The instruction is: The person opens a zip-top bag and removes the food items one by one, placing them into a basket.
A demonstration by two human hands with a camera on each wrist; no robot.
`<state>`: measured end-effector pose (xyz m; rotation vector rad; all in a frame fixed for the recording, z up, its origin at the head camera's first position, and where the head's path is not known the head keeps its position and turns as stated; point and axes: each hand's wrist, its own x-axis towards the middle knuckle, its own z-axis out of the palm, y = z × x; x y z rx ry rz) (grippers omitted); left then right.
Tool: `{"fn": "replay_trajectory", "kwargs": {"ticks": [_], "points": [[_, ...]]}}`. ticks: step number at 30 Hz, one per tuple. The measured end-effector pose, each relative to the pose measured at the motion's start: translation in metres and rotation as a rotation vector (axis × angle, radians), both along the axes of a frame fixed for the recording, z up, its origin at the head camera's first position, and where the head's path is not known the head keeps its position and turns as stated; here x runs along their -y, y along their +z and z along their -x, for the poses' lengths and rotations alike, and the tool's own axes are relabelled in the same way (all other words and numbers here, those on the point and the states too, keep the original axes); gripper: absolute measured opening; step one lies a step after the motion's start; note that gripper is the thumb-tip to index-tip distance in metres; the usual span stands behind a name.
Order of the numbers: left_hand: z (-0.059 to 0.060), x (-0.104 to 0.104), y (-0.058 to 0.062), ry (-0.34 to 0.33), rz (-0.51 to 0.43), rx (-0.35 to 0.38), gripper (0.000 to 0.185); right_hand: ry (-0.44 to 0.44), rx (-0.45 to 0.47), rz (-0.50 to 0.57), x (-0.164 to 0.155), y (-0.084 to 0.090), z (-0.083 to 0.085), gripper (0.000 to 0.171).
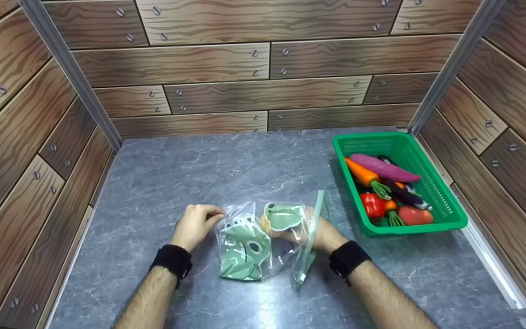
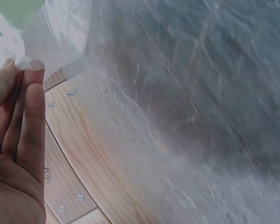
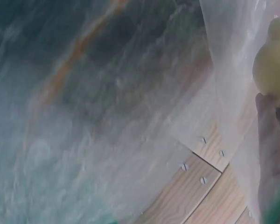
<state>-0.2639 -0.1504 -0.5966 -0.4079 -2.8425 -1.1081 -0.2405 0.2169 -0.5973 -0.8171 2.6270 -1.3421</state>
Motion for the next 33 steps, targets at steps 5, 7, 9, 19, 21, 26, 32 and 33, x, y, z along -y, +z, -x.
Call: {"fn": "replay_trajectory", "kwargs": {"ticks": [5,7,9,19,21,26,32,33], "points": [[0.003,0.011,0.002,0.026,0.010,-0.030,0.010,-0.036,-0.018,-0.010,-0.010,0.009,0.005,0.049],[0.004,0.016,0.003,0.037,0.012,-0.044,0.010,-0.068,-0.039,-0.043,-0.014,0.014,0.005,0.056],[0.006,0.020,0.005,0.050,0.011,-0.052,0.010,-0.094,-0.076,-0.094,-0.018,0.020,0.007,0.063],[0.015,0.048,0.010,0.055,-0.025,-0.053,0.011,-0.177,-0.156,-0.122,-0.048,0.049,0.009,0.077],[0.025,0.060,-0.005,0.029,-0.055,-0.082,0.013,-0.198,-0.170,-0.114,-0.056,0.054,0.008,0.077],[0.028,0.069,-0.004,0.073,-0.023,-0.056,0.015,-0.255,-0.189,-0.102,-0.077,0.067,0.007,0.078],[0.020,0.073,0.014,0.177,0.046,0.016,0.015,-0.352,-0.216,-0.122,-0.107,0.077,0.004,0.080],[0.020,0.075,0.015,0.185,0.048,0.016,0.016,-0.366,-0.220,-0.119,-0.112,0.078,0.004,0.081]]}}
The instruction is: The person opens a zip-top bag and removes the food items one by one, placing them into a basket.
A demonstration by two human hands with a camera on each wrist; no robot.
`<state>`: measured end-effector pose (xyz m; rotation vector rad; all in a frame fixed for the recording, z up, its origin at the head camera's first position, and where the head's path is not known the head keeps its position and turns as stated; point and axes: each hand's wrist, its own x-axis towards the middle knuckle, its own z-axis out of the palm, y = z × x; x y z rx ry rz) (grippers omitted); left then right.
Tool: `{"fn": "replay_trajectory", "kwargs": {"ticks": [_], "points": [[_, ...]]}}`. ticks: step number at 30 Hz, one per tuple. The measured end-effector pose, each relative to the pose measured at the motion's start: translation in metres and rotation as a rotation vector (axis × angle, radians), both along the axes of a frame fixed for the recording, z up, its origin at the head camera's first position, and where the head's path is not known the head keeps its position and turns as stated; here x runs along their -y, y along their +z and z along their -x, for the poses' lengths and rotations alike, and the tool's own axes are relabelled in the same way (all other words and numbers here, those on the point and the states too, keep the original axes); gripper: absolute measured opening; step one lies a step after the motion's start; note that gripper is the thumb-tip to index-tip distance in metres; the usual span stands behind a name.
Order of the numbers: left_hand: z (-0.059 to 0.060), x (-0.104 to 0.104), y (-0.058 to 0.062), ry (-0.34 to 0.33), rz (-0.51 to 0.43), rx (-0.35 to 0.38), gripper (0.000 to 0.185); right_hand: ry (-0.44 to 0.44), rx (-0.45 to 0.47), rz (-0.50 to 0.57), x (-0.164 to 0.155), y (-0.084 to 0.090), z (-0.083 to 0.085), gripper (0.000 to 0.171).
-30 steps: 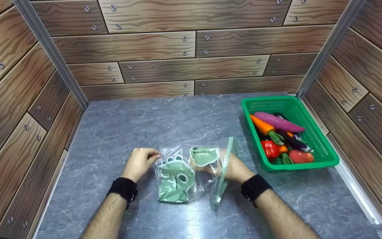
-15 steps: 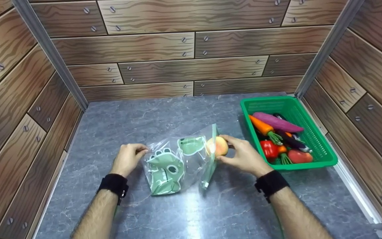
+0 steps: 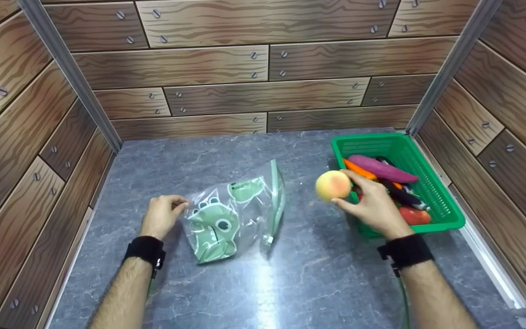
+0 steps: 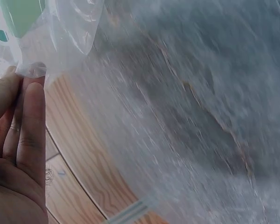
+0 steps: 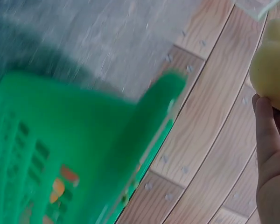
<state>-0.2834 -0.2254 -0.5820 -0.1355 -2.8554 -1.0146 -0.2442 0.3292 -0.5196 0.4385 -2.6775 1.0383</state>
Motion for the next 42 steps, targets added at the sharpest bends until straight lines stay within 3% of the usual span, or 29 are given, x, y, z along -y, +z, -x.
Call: {"fn": "replay_trajectory", "kwargs": {"ticks": [6,12,20,34,38,42], "points": [[0.003,0.018,-0.001,0.043,0.003,0.002,0.019,-0.083,-0.034,0.010,-0.033,-0.001,-0.007,0.079],[0.004,0.035,-0.003,0.064,-0.005,0.000,0.018,-0.138,0.015,0.001,-0.066,-0.001,-0.020,0.075],[0.000,0.056,-0.003,0.109,0.003,0.020,0.021,-0.177,0.029,-0.122,-0.096,-0.011,-0.034,0.077],[-0.007,0.079,-0.005,0.195,-0.005,-0.006,0.024,-0.172,0.147,-0.211,-0.114,-0.024,-0.038,0.080],[-0.007,0.081,-0.004,0.229,0.020,-0.003,0.028,-0.175,0.162,-0.239,-0.114,-0.016,-0.038,0.084],[-0.006,0.073,0.011,0.256,0.039,-0.005,0.041,-0.198,0.127,-0.251,-0.098,0.001,-0.035,0.078]]}}
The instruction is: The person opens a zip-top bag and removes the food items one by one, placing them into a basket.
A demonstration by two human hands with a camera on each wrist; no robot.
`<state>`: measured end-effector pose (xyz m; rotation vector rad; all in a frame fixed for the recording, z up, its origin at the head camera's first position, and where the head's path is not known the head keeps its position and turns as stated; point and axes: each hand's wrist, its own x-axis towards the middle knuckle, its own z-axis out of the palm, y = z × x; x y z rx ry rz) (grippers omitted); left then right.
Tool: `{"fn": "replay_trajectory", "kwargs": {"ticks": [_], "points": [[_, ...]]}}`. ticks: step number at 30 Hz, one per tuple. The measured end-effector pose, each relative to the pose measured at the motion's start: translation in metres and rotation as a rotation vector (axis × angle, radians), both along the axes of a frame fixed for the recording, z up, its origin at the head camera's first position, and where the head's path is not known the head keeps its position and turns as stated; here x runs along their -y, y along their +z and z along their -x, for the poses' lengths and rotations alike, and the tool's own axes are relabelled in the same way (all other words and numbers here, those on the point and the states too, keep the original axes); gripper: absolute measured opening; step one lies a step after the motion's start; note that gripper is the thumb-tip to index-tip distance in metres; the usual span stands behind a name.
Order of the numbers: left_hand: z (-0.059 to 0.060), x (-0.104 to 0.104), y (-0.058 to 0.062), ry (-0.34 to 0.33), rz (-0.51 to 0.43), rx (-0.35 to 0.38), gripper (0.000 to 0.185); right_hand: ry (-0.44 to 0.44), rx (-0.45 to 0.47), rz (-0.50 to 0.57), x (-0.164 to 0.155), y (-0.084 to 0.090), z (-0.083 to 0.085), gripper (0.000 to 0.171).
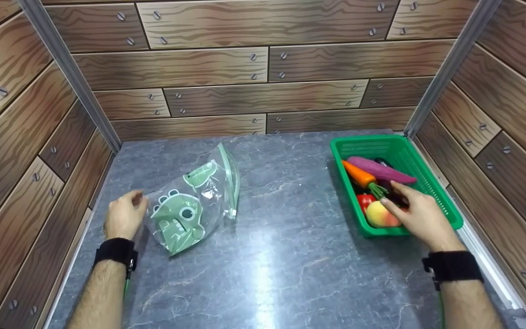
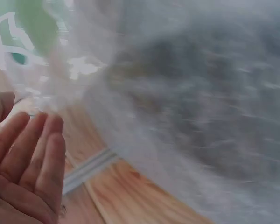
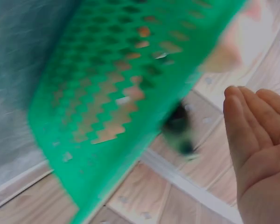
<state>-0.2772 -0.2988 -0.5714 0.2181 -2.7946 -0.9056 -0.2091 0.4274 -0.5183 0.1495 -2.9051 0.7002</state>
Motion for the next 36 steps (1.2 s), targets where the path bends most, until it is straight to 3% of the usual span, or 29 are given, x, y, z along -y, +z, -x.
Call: {"fn": "replay_trajectory", "kwargs": {"ticks": [6,10,16,21,27,36], "points": [[0.001,-0.036,0.040,-0.056,0.062,0.006,0.051,0.021,-0.018,0.041,0.043,0.031,0.008,0.064],[0.002,-0.068,0.063,-0.117,0.130,-0.038,0.051,0.045,-0.010,0.056,0.073,0.046,0.017,0.060],[0.003,-0.121,0.080,-0.193,0.185,-0.112,0.052,0.034,0.026,-0.012,0.122,0.048,0.034,0.060],[-0.002,-0.161,0.082,-0.249,0.204,-0.073,0.062,0.052,0.039,-0.044,0.160,0.037,0.044,0.062],[-0.015,-0.199,0.071,-0.306,0.226,-0.023,0.077,0.032,0.100,-0.102,0.196,0.024,0.044,0.077],[-0.032,-0.232,0.044,-0.263,0.194,0.049,0.091,-0.090,0.187,-0.145,0.224,-0.002,0.037,0.095]]}}
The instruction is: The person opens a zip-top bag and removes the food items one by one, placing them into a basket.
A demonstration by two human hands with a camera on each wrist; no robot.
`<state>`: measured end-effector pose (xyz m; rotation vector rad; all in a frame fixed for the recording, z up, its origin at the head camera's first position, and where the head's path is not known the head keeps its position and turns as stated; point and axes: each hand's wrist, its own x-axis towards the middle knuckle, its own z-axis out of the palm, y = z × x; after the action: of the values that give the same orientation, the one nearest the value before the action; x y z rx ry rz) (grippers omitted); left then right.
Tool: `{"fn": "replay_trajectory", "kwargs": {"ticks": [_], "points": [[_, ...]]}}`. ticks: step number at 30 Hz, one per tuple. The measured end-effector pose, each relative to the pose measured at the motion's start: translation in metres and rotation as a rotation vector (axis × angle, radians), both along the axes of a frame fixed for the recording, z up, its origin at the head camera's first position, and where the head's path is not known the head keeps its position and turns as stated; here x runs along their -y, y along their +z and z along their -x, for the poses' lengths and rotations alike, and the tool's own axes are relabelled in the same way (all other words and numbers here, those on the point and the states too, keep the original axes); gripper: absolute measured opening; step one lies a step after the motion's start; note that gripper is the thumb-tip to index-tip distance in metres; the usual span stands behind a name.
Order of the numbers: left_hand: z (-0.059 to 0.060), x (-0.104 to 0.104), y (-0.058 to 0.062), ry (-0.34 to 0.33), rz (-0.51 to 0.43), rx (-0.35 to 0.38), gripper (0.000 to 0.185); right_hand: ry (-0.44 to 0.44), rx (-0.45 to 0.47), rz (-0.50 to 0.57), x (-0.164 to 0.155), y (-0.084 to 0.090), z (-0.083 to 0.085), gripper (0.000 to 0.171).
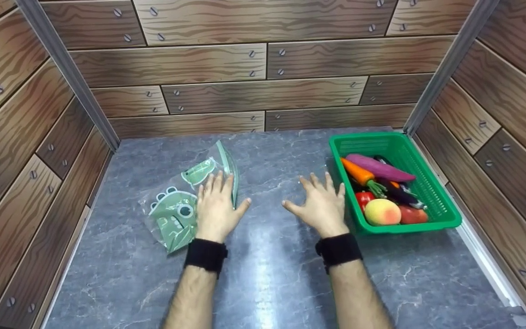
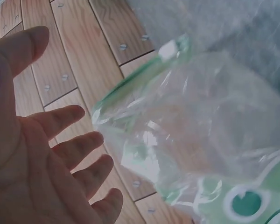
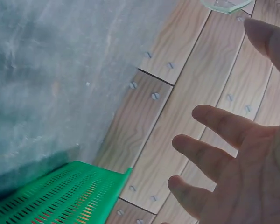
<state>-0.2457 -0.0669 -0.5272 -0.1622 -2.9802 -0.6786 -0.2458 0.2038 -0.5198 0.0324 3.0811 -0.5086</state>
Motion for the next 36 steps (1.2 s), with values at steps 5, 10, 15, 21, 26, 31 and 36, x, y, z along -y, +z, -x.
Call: {"fn": "replay_trajectory", "kwargs": {"ticks": [5,10,15,21,26,31,36], "points": [[-0.007,-0.006,-0.016,-0.004,0.015,-0.011,0.095,0.004,0.028,0.001,0.002,-0.014,-0.004,0.099],[-0.008,-0.006,-0.021,-0.016,0.028,-0.024,0.098,0.023,0.070,0.006,0.000,-0.020,-0.005,0.101],[-0.009,-0.003,-0.020,-0.020,0.067,0.011,0.101,0.039,0.105,0.012,-0.001,-0.023,-0.007,0.104],[-0.010,-0.001,-0.017,-0.020,0.072,0.011,0.099,0.041,0.101,0.017,-0.002,-0.021,-0.008,0.103],[-0.009,0.001,-0.018,-0.020,0.068,0.008,0.097,0.043,0.099,0.019,-0.001,-0.020,-0.008,0.100],[-0.009,-0.001,-0.016,-0.007,0.090,-0.092,0.086,0.056,0.086,0.023,-0.002,-0.016,-0.009,0.097],[-0.009,-0.009,-0.010,-0.069,0.036,-0.265,0.062,0.058,0.071,0.023,-0.004,-0.010,-0.010,0.095]]}}
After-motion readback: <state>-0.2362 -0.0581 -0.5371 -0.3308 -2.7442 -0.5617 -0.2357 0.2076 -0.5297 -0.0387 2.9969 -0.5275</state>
